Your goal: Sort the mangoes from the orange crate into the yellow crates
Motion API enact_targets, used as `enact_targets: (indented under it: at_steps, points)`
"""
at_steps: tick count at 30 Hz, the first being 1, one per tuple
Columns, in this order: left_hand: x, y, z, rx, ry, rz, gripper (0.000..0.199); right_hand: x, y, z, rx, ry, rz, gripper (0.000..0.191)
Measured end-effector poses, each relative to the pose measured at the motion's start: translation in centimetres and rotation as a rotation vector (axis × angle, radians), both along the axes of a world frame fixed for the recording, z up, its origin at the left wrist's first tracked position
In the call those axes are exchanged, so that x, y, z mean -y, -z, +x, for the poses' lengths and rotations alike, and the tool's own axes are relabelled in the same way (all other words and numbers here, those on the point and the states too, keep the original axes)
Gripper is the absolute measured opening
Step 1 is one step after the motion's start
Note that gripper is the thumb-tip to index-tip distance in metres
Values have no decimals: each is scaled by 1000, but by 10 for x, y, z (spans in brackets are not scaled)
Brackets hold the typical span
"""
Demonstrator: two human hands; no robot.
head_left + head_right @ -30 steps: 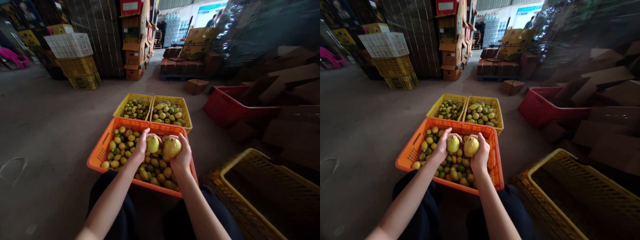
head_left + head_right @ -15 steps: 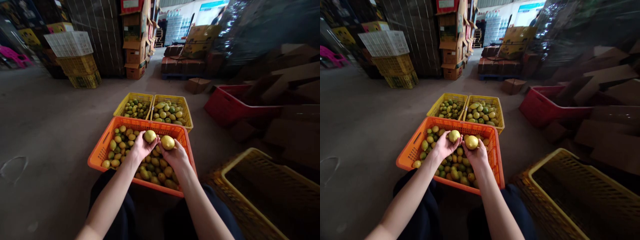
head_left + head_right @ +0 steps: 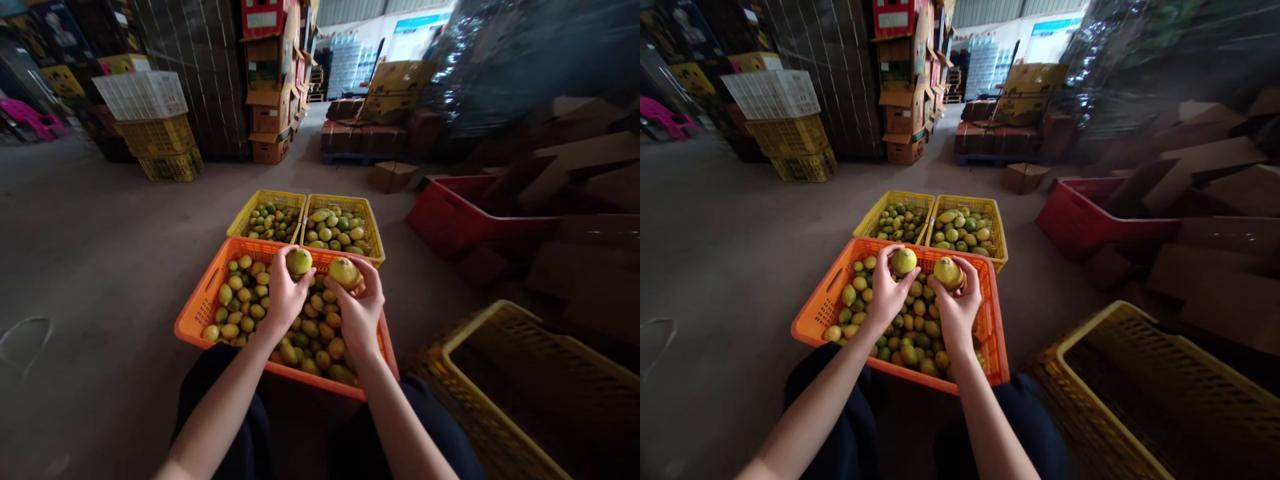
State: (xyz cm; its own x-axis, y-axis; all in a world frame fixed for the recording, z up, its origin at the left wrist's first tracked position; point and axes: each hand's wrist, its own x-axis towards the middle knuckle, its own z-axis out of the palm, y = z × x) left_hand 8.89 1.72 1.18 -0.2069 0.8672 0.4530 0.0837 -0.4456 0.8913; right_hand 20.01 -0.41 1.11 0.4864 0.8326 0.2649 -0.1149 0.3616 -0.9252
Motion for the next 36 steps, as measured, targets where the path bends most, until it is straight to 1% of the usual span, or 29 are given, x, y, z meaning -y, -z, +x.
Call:
enact_targets:
  at_steps: [2, 5, 8, 10, 12, 14, 16, 18, 19, 21, 24, 26, 27, 29, 31, 33, 36]
  points:
    - [4, -1, 1, -64, 15, 83, 39, 3, -3, -1, 118, 27, 70, 42]
    - [7, -1, 5, -6, 32, 70, 40, 4, -2, -1, 103, 39, 115, 45]
    - [4, -2, 5, 159, 33, -58, 46, 3, 1, 0, -2, 45, 112, 46]
    - [1, -4, 1, 339, 110, -207, 45, 3, 1, 2, -56, 16, 86, 44]
    - [-2, -7, -3, 542, 265, -367, 37, 3, -2, 4, -133, -45, 49, 42]
    - [-4, -9, -7, 734, 404, -481, 28, 2, -5, 7, -276, -164, 2, 37]
    - [-6, -11, -9, 888, 485, -544, 22, 0, -6, 10, -458, -313, -37, 27]
    - [-6, -12, -9, 986, 526, -583, 20, -3, -6, 12, -606, -425, -60, 20]
    - [-7, -13, -8, 1011, 541, -597, 21, -4, -5, 12, -657, -456, -75, 19]
    - [-7, -15, -7, 1029, 545, -615, 24, -6, -4, 13, -711, -475, -119, 20]
    - [-7, -16, -6, 1013, 495, -595, 20, -7, -4, 11, -721, -435, -131, 18]
    - [-7, -16, -6, 976, 471, -615, 20, -6, -5, 11, -697, -428, -140, 18]
    - [-8, -16, -7, 957, 477, -639, 23, -7, -5, 11, -686, -431, -163, 19]
    - [-8, -15, -7, 930, 497, -702, 39, -9, -3, 11, -679, -423, -219, 26]
    - [-9, -15, -7, 931, 499, -736, 49, -12, 1, 10, -689, -380, -257, 30]
    - [-10, -15, -7, 949, 463, -753, 47, -15, 3, 9, -712, -338, -281, 30]
    - [-9, -16, -7, 944, 434, -727, 35, -15, 2, 6, -709, -368, -301, 27]
